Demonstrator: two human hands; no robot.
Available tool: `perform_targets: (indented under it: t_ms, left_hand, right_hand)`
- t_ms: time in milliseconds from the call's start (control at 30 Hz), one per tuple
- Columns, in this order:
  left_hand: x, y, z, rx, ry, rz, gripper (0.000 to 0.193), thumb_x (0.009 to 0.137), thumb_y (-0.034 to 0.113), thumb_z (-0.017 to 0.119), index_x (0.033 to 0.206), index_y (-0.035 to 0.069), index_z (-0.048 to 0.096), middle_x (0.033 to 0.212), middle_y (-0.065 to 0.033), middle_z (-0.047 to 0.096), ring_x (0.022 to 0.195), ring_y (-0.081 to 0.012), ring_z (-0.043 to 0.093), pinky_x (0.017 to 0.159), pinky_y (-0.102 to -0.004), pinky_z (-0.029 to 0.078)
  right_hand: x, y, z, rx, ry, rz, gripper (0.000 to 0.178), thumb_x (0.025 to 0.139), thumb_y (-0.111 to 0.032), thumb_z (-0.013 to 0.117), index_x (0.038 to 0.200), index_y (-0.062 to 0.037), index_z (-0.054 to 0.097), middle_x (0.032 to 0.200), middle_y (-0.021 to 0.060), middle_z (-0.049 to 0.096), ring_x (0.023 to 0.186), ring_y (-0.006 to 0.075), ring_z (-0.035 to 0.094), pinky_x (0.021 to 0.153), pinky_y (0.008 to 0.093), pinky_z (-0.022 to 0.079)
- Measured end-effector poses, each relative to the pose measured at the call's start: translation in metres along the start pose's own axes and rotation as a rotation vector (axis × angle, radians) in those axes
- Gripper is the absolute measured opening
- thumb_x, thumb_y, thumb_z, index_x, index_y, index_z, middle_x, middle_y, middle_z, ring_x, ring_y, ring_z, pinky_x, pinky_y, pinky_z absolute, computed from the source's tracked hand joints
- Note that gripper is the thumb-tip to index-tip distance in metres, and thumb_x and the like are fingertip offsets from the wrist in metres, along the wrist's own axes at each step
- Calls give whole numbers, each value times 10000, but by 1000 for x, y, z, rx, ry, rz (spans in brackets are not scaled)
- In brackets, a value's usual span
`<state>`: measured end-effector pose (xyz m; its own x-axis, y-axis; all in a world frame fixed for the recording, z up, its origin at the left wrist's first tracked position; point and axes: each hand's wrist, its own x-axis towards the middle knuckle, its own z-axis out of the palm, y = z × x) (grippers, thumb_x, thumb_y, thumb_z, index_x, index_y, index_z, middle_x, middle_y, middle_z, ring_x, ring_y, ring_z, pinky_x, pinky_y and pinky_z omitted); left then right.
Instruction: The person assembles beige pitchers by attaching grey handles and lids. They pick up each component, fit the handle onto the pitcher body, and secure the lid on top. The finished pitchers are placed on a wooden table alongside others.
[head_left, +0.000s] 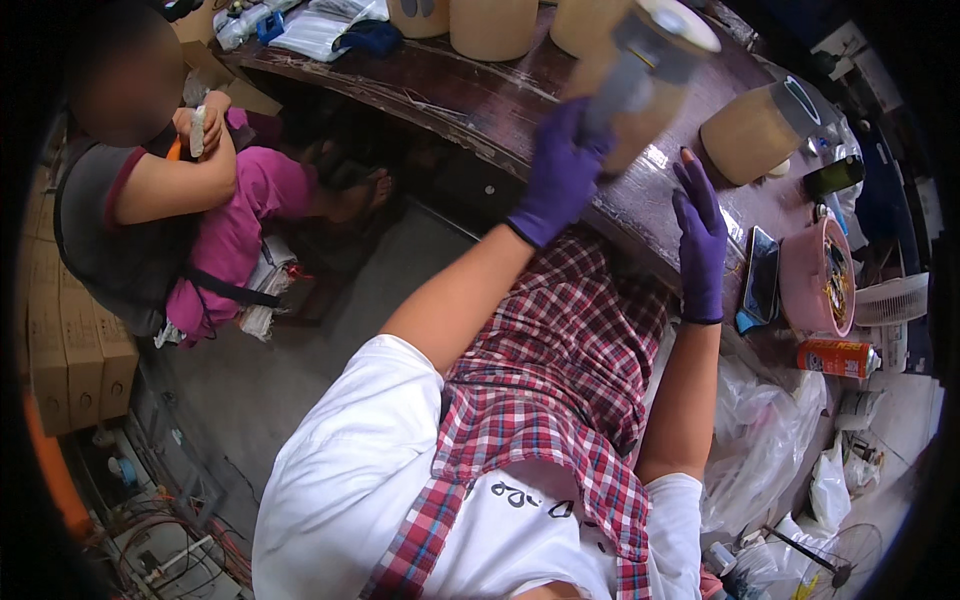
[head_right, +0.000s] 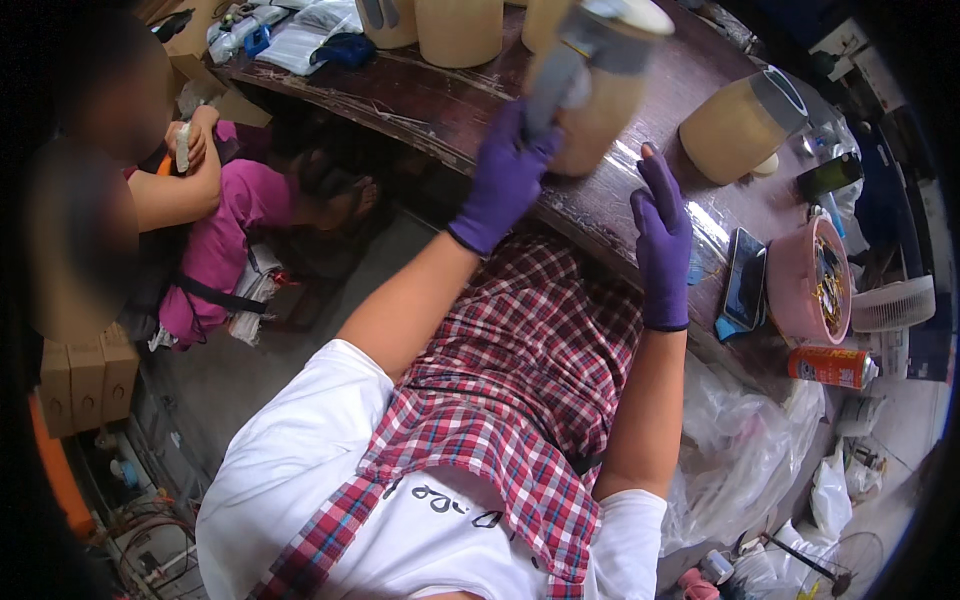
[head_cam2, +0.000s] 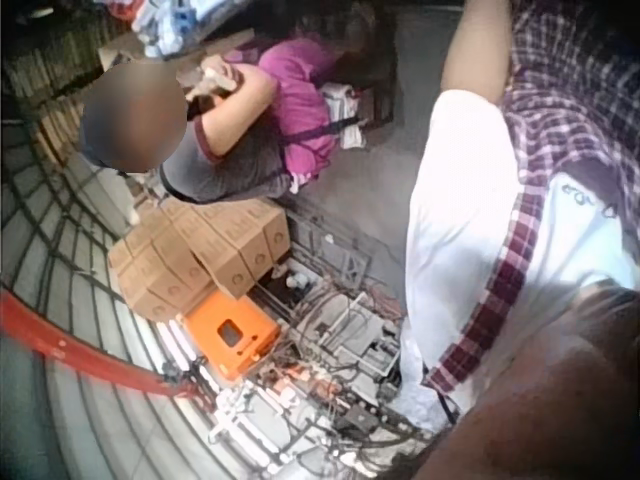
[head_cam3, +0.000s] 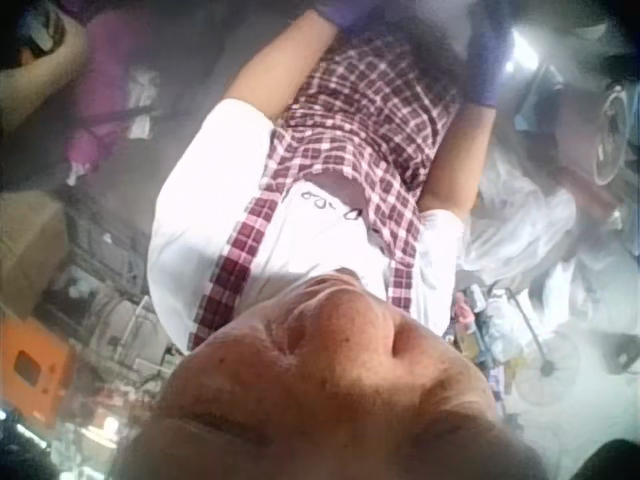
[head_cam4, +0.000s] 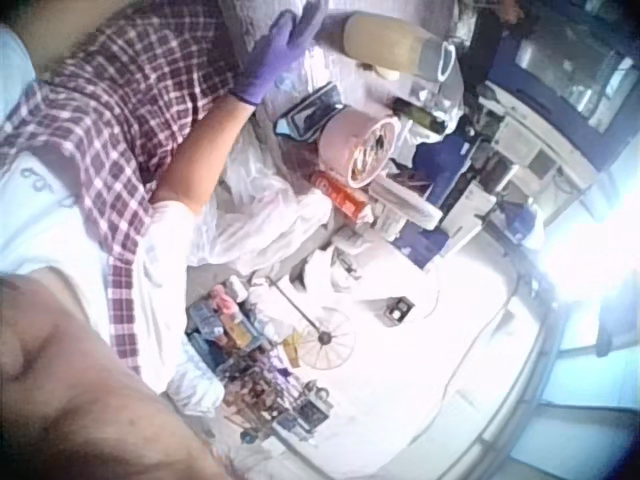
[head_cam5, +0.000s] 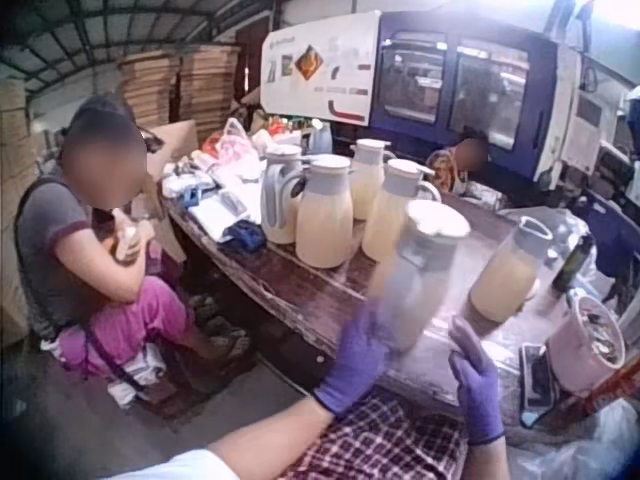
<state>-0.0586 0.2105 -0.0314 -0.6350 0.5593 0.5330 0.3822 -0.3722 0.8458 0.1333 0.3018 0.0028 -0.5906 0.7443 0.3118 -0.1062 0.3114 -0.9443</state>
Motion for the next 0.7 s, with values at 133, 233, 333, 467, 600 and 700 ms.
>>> perform_targets:
  t_ms: [133, 233, 333, 467, 600, 700]
  left_hand:
    - [52, -35, -43, 24, 230, 59, 655, 813, 250, 822, 1353, 47, 512, 1215, -192, 594, 1127, -362, 563, 1002, -469, 443]
    - [59, -40, -48, 552, 481, 303, 830, 795, 254, 827, 1471, 44, 392, 1380, -223, 496, 1259, -393, 483, 1071, -498, 383]
    - [24, -52, -38, 641, 436, 288, 996, 807, 213, 797, 1549, -52, 187, 1424, -281, 431, 1307, -413, 419, 1110, -507, 343]
    - [1, -79, -39, 824, 327, 309, 812, 836, 261, 731, 1495, -23, 351, 1355, -272, 503, 1239, -439, 486, 1085, -524, 365]
    - [12, -70, -43, 907, 240, 216, 714, 823, 241, 717, 1437, 7, 438, 1348, -261, 517, 1215, -434, 503, 1055, -524, 391]
    - [18, -67, -51, 864, 212, 200, 690, 818, 242, 724, 1424, 39, 466, 1302, -204, 569, 1166, -403, 538, 1005, -516, 420]
  right_hand:
    - [-6, 41, -30, -598, 212, -227, 415, 892, 22, 498, 1259, -31, 683, 1260, 133, 684, 1220, 240, 618, 1046, 359, 446]
    - [-28, 82, -55, -641, 288, -97, 373, 893, 1, 515, 1203, -45, 718, 1167, 131, 716, 1125, 257, 662, 1016, 370, 471]
    - [-26, 78, -38, -861, 254, -212, 290, 889, -43, 577, 1116, -84, 752, 1110, 110, 731, 1039, 288, 685, 954, 394, 510]
    - [-24, 70, -29, -1010, 241, -267, 247, 884, -75, 613, 1077, -115, 761, 1115, 84, 734, 1026, 288, 682, 926, 397, 520]
    - [-24, 65, -26, -1095, 230, -262, 238, 882, -97, 625, 1074, -131, 763, 1117, 77, 731, 1029, 286, 677, 923, 395, 519]
    - [-25, 61, -22, -1065, 234, -236, 235, 877, -108, 632, 1071, -130, 762, 1121, 76, 728, 1031, 285, 675, 925, 395, 517]
